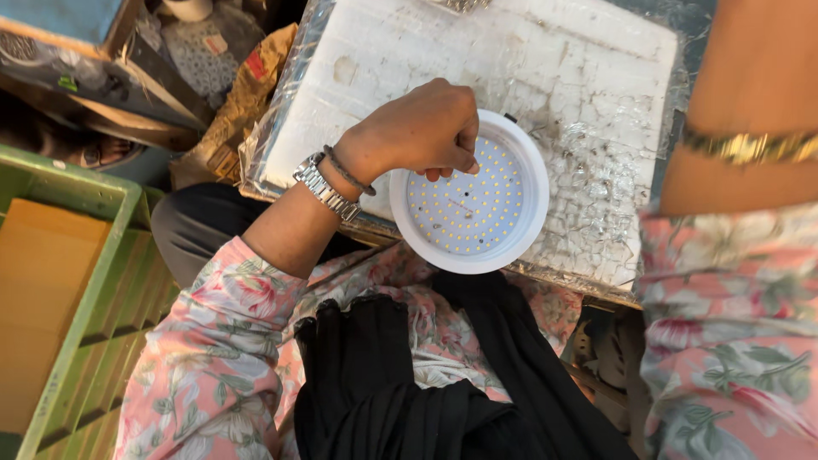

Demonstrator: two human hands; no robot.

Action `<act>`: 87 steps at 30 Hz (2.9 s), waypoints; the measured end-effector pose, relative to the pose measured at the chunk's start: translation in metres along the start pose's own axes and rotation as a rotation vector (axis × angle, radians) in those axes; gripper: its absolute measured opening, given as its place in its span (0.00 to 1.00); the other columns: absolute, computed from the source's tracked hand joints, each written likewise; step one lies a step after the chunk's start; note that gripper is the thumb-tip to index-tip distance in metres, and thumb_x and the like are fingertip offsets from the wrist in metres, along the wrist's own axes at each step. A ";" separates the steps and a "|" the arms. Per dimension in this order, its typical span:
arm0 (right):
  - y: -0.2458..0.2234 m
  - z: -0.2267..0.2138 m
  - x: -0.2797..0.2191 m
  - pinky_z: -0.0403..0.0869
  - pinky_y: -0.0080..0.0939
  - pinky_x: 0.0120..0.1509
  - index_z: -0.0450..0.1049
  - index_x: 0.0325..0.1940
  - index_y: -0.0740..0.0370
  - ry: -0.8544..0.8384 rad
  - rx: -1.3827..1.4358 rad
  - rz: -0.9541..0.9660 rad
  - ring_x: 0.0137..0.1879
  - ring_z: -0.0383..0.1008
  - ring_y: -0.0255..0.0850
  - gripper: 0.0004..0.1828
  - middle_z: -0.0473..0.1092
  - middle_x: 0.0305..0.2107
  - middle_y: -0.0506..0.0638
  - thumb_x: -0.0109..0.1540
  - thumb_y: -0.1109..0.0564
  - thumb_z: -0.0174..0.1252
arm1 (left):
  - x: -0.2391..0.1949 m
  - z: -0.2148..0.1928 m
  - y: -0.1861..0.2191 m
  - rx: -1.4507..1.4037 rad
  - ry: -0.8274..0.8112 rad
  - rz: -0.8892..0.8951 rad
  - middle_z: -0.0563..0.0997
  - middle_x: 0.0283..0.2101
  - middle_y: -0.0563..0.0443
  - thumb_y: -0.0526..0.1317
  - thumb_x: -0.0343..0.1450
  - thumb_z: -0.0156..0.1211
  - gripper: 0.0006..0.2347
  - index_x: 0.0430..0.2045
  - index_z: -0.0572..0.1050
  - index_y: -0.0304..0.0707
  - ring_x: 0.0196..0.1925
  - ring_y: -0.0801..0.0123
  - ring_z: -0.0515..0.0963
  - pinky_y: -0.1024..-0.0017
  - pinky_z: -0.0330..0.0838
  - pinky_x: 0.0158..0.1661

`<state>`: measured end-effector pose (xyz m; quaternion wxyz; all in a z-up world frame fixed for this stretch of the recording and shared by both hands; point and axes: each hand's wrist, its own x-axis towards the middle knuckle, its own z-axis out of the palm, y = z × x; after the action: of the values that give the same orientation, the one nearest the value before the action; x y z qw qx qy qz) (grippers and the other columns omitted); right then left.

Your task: The person uses a green electric screwdriver to fasten screws into a white circular LED light fixture. They repeatedly pick up screws, position the fixture, and drive screws into pre-drilled holes, then place the completed unit aside and pick up another fixture to continue.

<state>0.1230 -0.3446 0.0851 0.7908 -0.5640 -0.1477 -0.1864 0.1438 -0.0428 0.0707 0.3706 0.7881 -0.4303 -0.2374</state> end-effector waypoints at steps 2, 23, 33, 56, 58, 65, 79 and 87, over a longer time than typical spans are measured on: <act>-0.003 0.006 -0.008 0.68 0.47 0.44 0.69 0.51 0.66 -0.023 0.042 0.010 0.37 0.65 0.48 0.30 0.66 0.39 0.57 0.67 0.35 0.44 | -0.002 0.003 -0.005 -0.027 0.039 0.009 0.83 0.19 0.45 0.34 0.65 0.70 0.07 0.20 0.82 0.26 0.17 0.71 0.83 0.76 0.76 0.21; 0.000 0.079 -0.048 0.64 0.49 0.30 0.66 0.56 0.64 -0.141 0.120 -0.182 0.24 0.60 0.48 0.49 0.60 0.28 0.58 0.63 0.15 0.35 | -0.043 0.059 -0.046 0.278 0.672 0.340 0.73 0.65 0.53 0.43 0.60 0.78 0.09 0.20 0.81 0.44 0.69 0.53 0.65 0.53 0.62 0.61; 0.003 0.092 -0.059 0.60 0.48 0.28 0.61 0.66 0.62 -0.122 0.011 -0.168 0.23 0.57 0.49 0.52 0.57 0.26 0.58 0.60 0.15 0.36 | -0.039 0.059 -0.046 0.240 0.676 0.332 0.73 0.65 0.55 0.44 0.59 0.78 0.09 0.18 0.81 0.46 0.70 0.55 0.64 0.53 0.58 0.62; 0.038 0.130 -0.027 0.64 0.48 0.24 0.65 0.56 0.72 0.031 -0.055 -0.249 0.19 0.60 0.52 0.46 0.59 0.19 0.62 0.69 0.21 0.39 | -0.010 0.068 -0.066 0.108 0.604 0.099 0.81 0.51 0.52 0.42 0.54 0.78 0.15 0.30 0.82 0.40 0.68 0.48 0.66 0.46 0.58 0.58; 0.040 0.130 -0.025 0.65 0.47 0.24 0.64 0.55 0.72 0.030 -0.057 -0.222 0.20 0.61 0.52 0.46 0.59 0.20 0.62 0.68 0.21 0.40 | -0.011 0.068 -0.065 0.108 0.606 0.098 0.81 0.49 0.53 0.42 0.54 0.78 0.15 0.31 0.82 0.40 0.68 0.49 0.66 0.46 0.59 0.57; 0.049 0.124 -0.019 0.67 0.49 0.27 0.63 0.49 0.69 -0.080 -0.083 -0.134 0.22 0.64 0.53 0.46 0.61 0.20 0.63 0.67 0.18 0.39 | -0.012 0.068 -0.063 0.114 0.612 0.093 0.81 0.46 0.55 0.42 0.54 0.79 0.16 0.31 0.80 0.43 0.68 0.50 0.66 0.46 0.59 0.56; 0.049 0.129 -0.023 0.68 0.48 0.27 0.65 0.49 0.70 -0.034 -0.068 -0.146 0.22 0.65 0.51 0.46 0.62 0.21 0.61 0.66 0.19 0.40 | -0.012 0.069 -0.063 0.121 0.576 0.073 0.81 0.48 0.54 0.43 0.55 0.78 0.16 0.32 0.80 0.42 0.69 0.50 0.65 0.47 0.58 0.56; 0.006 0.047 -0.033 0.69 0.49 0.33 0.63 0.42 0.69 0.025 0.094 -0.165 0.26 0.63 0.52 0.45 0.63 0.28 0.61 0.64 0.19 0.38 | -0.042 0.061 -0.068 0.143 0.509 0.175 0.71 0.69 0.45 0.36 0.65 0.70 0.09 0.37 0.86 0.45 0.75 0.41 0.60 0.46 0.55 0.68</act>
<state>0.0953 -0.2940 0.0803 0.8001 -0.5097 -0.1927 -0.2508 0.1142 -0.0063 -0.0180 0.4294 0.8062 -0.4057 0.0319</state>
